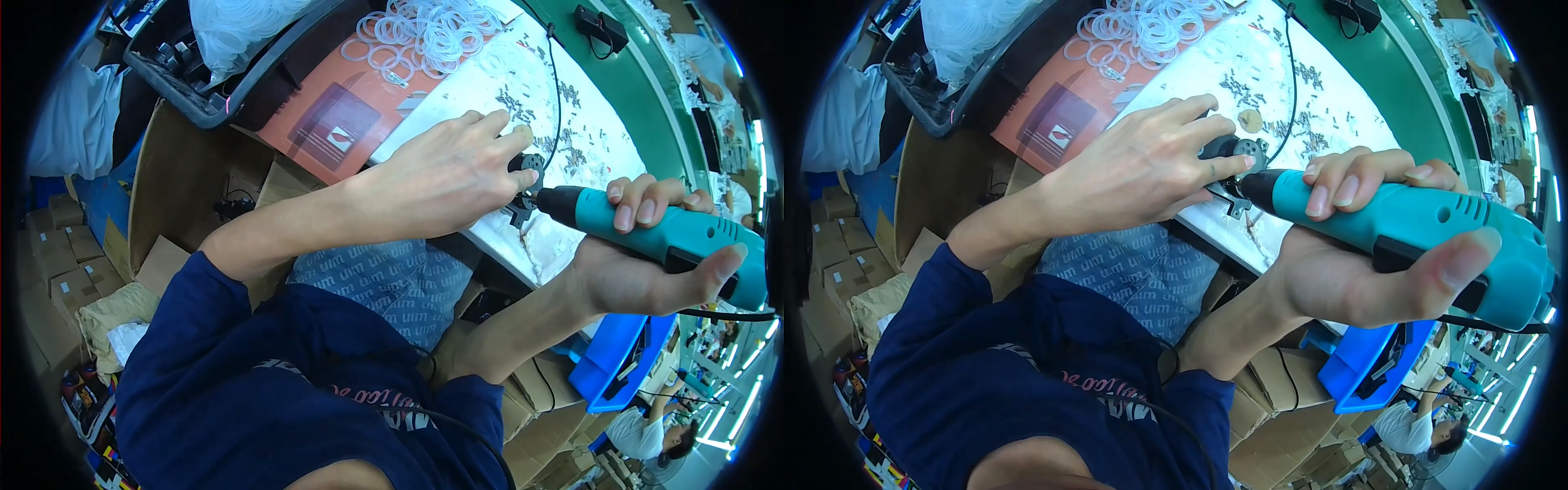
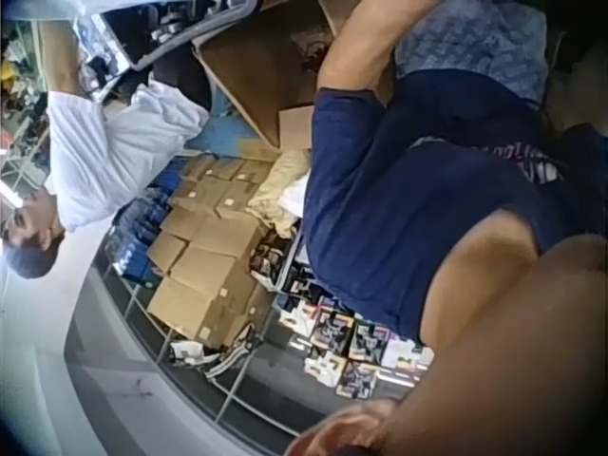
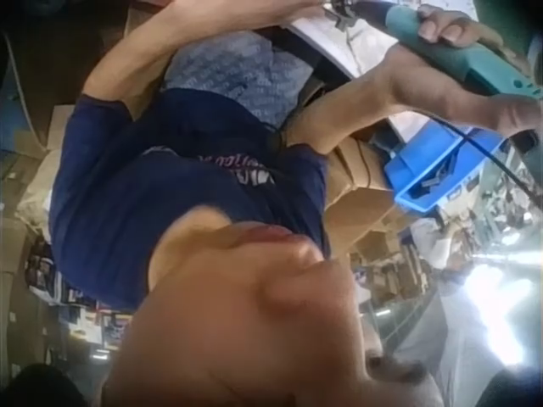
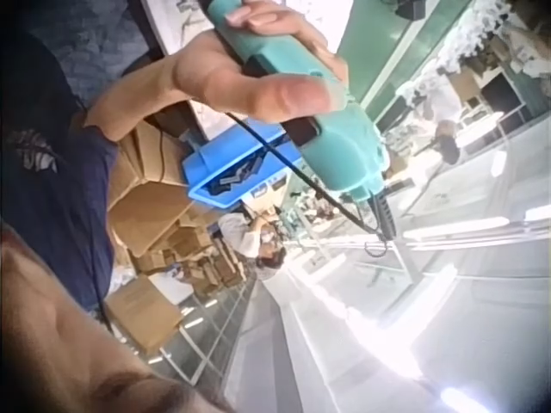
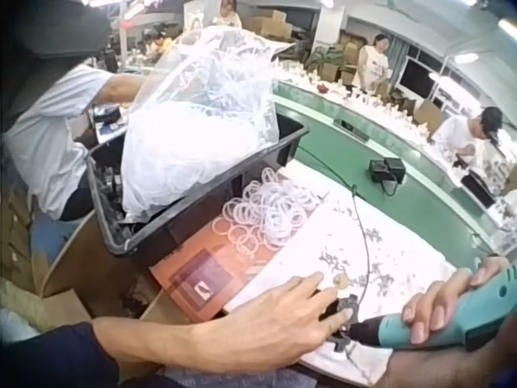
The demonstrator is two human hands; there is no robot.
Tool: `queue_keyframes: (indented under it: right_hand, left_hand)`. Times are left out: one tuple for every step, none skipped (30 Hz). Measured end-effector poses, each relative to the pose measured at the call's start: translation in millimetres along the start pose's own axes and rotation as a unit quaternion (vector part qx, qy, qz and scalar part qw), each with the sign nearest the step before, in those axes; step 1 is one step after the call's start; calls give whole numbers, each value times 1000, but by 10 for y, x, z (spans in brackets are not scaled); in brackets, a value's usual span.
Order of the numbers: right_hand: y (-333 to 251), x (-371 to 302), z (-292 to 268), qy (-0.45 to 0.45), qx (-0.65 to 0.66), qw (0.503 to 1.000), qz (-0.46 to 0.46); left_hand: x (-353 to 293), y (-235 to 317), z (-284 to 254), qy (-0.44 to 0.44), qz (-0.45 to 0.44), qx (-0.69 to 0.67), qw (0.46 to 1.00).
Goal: Assembling small electronic components using an electric screwdriver at a factory workbench.
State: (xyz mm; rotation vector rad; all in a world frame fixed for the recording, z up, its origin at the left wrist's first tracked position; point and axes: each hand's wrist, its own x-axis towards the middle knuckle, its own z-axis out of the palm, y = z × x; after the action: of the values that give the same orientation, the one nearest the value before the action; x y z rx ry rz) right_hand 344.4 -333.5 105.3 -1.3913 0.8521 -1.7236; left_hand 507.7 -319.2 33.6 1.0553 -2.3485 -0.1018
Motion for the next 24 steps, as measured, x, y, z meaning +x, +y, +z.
queue_keyframes:
  right_hand:
    - [0,0,17,4,-13,1000,0]
    - [-6,-12,36,4,-15,1000,1]
    - [-11,-25,59,16,-14,1000,6]
    - [-16,-34,75,28,-14,999,11]
    - [18,-28,95,24,-12,1000,12]
    - [65,-26,107,36,7,999,4]
    - [104,-18,118,48,26,998,-3]
    - [107,-5,111,48,25,999,-4]
    - [108,14,98,38,24,999,-7]
    - [105,29,92,27,24,999,-9]
    - [103,31,98,28,24,999,-8]
    - [100,30,110,9,28,1000,-10]
    - [98,28,124,-10,33,999,-12]
    - [93,26,132,-10,33,999,-12]
    - [85,20,145,-16,46,999,-11]
    - [81,13,156,-23,59,998,-10]
    - [62,3,147,-21,62,998,-6]
    - [38,10,118,-20,60,998,-5]
    - [11,31,70,-38,56,998,-3]
    - [15,37,32,-56,56,997,2]
    - [21,34,7,-61,69,996,20]
    - [41,49,-4,-60,69,996,23]
    - [31,85,30,-64,60,996,25]
    - [26,109,56,-67,50,996,26]
  left_hand:
    - [3,-1,-2,1,-1,-6,1000]
    - [7,5,-5,2,-1,-7,1000]
    - [12,10,-8,-2,0,-2,1000]
    - [19,17,-11,-5,2,3,1000]
    - [15,10,-16,-4,-1,5,1000]
    - [10,8,-16,-10,-6,6,1000]
    - [4,4,-16,-15,-11,8,1000]
    - [9,11,-18,-14,-11,7,1000]
    - [11,16,-21,-14,-9,3,1000]
    - [15,20,-25,-15,-8,-1,1000]
    - [14,22,-26,-16,-8,-1,1000]
    - [12,24,-27,-9,-10,-5,1000]
    - [9,23,-31,-3,-13,-8,1000]
    - [9,20,-33,-4,-13,-8,1000]
    - [6,14,-39,-7,-20,-17,1000]
    - [3,9,-45,-10,-28,-26,999]
    - [16,20,-44,-10,-27,-28,999]
    - [28,34,-43,-11,-28,-31,999]
    - [42,46,-42,-11,-30,-35,999]
    - [37,42,-35,-13,-31,-36,999]
    - [34,39,-29,-1,-25,-39,999]
    - [34,35,-19,12,-19,-44,999]
    - [44,24,-6,17,-23,-24,999]
    - [32,33,-17,13,-26,-26,999]
